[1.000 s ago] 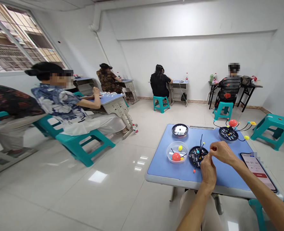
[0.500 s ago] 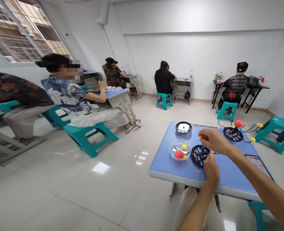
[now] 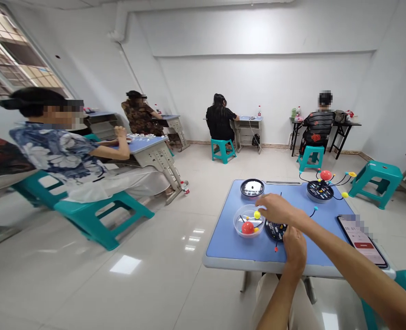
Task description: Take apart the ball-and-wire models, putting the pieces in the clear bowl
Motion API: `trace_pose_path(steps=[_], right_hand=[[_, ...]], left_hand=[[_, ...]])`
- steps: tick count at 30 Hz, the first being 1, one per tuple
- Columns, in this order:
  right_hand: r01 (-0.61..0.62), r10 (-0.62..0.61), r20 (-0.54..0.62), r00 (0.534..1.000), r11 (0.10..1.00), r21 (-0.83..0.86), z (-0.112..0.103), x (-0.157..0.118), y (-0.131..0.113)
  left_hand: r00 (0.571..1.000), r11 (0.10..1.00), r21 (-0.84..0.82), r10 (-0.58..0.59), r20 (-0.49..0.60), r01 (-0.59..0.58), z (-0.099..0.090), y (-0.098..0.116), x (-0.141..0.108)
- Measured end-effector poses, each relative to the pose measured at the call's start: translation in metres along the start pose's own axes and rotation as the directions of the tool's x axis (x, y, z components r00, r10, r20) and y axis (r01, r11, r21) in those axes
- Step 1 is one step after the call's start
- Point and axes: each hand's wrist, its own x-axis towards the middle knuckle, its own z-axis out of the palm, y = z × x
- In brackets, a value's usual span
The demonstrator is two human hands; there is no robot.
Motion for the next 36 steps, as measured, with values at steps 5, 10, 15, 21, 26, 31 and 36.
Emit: trace_pose_path(steps=[5, 10, 15, 21, 26, 31, 36], right_hand=[[-0.219, 0.217, -0.195, 0.957, 0.976, 0.008, -0.037, -0.062, 0.064], [-0.451, 0.44, -0.124, 0.89, 0.888, -0.087, -0.022, -0.098, 0.11], [-0.454, 0.452, -0.042, 0.891, 0.888, -0.076, 0.004, -0.101, 0.117], [-0.418, 0.415, -0.049, 0.908, 0.905, -0.077, 0.009, -0.102, 0.12], [-0.362, 0.359, -0.041, 0.932, 0.928, -0.091, 0.007, -0.101, 0.117], [-0.334, 0.332, -0.039, 0.942, 0.931, -0.145, 0.006, -0.101, 0.116], [-0.313, 0.249, -0.376, 0.892, 0.942, -0.118, -0.025, -0.107, 0.125]], left_hand=[[0.996, 0.994, 0.069, 0.082, -0.028, -0.08, -0.007, 0.01, -0.006], [0.97, 0.962, 0.139, 0.224, 0.096, -0.236, 0.002, 0.022, -0.012], [0.971, 0.959, 0.24, 0.099, 0.216, -0.151, 0.027, 0.035, 0.007], [0.963, 0.963, 0.222, 0.095, 0.251, -0.153, 0.04, 0.03, 0.02], [0.97, 0.969, 0.196, 0.109, 0.216, -0.152, 0.045, 0.023, 0.017], [0.972, 0.965, 0.191, 0.145, 0.184, -0.18, 0.047, 0.018, 0.018], [0.964, 0.958, 0.219, 0.134, 0.231, -0.186, 0.049, 0.019, 0.018]])
